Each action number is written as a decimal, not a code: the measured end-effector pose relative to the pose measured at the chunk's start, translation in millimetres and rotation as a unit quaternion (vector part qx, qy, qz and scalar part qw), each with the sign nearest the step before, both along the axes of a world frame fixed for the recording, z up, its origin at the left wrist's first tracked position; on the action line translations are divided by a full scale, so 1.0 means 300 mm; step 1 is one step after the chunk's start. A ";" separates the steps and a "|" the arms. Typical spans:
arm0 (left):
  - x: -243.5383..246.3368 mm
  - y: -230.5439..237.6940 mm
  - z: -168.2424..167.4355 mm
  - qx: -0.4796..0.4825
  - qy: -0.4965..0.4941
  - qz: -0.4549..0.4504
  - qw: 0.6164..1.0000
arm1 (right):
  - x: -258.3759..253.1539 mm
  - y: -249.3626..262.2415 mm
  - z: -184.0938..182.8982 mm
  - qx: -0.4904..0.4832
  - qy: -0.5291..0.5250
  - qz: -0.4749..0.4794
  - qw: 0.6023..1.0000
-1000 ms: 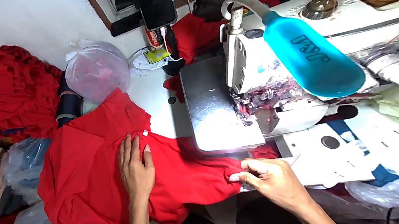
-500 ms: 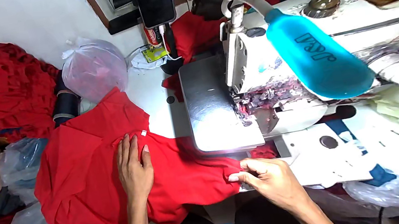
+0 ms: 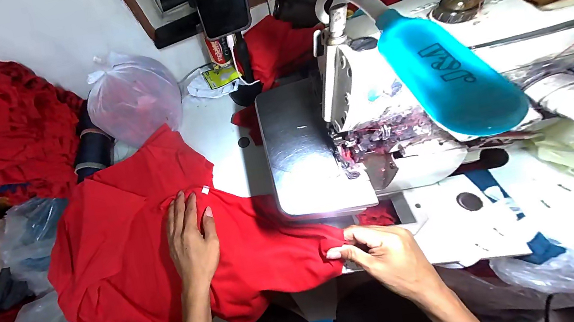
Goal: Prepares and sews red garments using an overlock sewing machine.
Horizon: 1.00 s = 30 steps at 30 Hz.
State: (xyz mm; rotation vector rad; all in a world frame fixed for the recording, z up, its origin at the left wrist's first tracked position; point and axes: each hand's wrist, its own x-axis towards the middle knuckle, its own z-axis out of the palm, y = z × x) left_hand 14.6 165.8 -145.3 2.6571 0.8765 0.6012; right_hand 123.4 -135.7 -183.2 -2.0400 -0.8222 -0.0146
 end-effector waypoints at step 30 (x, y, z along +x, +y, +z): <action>0.001 0.000 0.004 0.000 -0.004 -0.003 1.000 | -0.003 0.004 0.000 0.007 -0.015 -0.008 1.000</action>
